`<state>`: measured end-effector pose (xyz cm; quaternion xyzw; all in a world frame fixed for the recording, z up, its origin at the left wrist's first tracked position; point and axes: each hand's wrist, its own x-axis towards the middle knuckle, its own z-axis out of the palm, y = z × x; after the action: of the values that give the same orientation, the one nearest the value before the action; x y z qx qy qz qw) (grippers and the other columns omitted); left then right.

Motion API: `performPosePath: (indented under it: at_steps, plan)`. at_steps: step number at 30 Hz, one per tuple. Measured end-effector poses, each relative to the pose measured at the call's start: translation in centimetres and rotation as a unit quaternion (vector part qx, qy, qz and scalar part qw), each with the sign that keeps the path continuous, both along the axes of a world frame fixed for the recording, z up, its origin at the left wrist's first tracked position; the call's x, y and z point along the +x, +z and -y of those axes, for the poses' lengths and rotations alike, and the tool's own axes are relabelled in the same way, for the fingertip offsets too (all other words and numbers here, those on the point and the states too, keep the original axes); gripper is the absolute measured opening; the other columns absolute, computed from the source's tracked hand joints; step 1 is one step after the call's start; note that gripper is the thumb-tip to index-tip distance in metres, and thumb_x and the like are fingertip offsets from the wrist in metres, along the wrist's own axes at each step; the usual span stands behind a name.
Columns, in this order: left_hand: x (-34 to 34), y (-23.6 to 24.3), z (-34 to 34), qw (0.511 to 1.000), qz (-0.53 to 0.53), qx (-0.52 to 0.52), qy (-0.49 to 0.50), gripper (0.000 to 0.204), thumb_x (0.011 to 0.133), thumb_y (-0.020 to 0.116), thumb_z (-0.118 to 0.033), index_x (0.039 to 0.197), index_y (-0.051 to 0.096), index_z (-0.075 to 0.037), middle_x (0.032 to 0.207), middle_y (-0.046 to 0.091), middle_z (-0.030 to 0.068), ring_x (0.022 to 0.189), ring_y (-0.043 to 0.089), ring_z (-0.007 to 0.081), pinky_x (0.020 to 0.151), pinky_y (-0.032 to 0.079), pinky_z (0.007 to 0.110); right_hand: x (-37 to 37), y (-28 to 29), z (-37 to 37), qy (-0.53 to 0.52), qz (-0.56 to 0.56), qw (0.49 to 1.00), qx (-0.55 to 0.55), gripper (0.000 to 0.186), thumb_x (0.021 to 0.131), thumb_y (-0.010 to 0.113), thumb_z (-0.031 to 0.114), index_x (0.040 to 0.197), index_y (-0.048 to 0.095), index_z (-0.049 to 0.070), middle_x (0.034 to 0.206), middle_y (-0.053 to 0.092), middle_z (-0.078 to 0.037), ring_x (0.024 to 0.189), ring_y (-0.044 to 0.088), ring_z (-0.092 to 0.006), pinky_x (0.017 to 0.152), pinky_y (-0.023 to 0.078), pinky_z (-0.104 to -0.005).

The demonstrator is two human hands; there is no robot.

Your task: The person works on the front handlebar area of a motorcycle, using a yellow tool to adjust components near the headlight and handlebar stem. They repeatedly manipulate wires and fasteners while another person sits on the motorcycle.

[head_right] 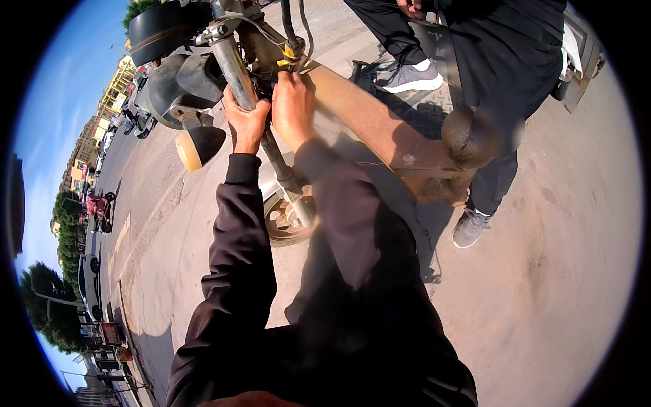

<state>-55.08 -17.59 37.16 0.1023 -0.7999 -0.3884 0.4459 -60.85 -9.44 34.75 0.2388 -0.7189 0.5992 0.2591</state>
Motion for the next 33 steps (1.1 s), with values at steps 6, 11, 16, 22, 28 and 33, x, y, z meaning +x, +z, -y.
performPosePath:
  at_steps: [6,11,16,22,28,33]
  plan:
    - [-0.1,-1.5,1.2,0.978,-0.069,-0.153,0.126,0.073,0.068,0.073,-0.017,0.132,0.047,0.006,0.119,0.06,0.0251,0.11,0.061,0.0393,0.097,0.047,0.042,2.5,1.3,-0.9,0.043,0.116,0.989,-0.078,0.022,0.092,0.062,0.016,0.108,0.063,0.0,0.102,0.067,-0.022,0.094,0.064,-0.0407,0.081,0.05,-0.0471]
    - [-0.3,-1.7,0.7,0.98,-0.058,-0.138,0.13,0.07,0.068,0.074,-0.013,0.13,0.048,0.005,0.116,0.061,0.0255,0.108,0.061,0.0414,0.096,0.047,0.045,3.9,0.8,-2.3,0.094,0.137,0.98,-0.105,0.025,0.092,0.062,0.019,0.112,0.063,0.004,0.104,0.068,-0.02,0.098,0.065,-0.038,0.085,0.05,-0.0446]
    - [-0.2,-1.8,0.5,0.982,-0.056,-0.134,0.117,0.067,0.07,0.072,-0.012,0.13,0.048,0.005,0.114,0.062,0.026,0.107,0.061,0.0416,0.095,0.047,0.045,3.8,-1.5,-2.9,0.153,0.097,0.977,-0.114,0.026,0.093,0.061,0.017,0.116,0.061,0.004,0.105,0.067,-0.019,0.096,0.065,-0.0385,0.083,0.051,-0.044]
    - [0.1,-1.8,0.9,0.985,-0.038,-0.143,0.087,0.07,0.071,0.072,-0.013,0.133,0.044,0.005,0.115,0.06,0.0266,0.108,0.061,0.0414,0.095,0.047,0.044,4.0,-2.6,-3.8,0.153,0.078,0.982,-0.082,0.024,0.092,0.062,0.016,0.114,0.061,0.005,0.103,0.066,-0.018,0.092,0.064,-0.0397,0.079,0.051,-0.0452]
    - [2.4,-1.9,0.6,0.966,-0.002,-0.247,0.076,0.069,0.08,0.071,-0.01,0.137,0.038,0.007,0.126,0.052,0.0274,0.113,0.053,0.0435,0.099,0.042,0.046,4.0,-4.0,-3.7,0.109,-0.057,0.988,-0.096,0.025,0.087,0.066,0.007,0.112,0.062,0.006,0.095,0.063,-0.015,0.084,0.063,-0.0385,0.072,0.051,-0.0464]
    - [6.8,-5.6,-6.1,0.969,-0.036,-0.209,0.123,0.054,0.086,0.066,-0.007,0.134,0.046,0.006,0.128,0.055,0.0258,0.117,0.055,0.0399,0.098,0.046,0.044,3.7,-4.0,-3.9,0.143,0.051,0.982,-0.114,0.027,0.087,0.068,0.011,0.113,0.066,0.004,0.096,0.069,-0.018,0.086,0.067,-0.0334,0.075,0.053,-0.0401]
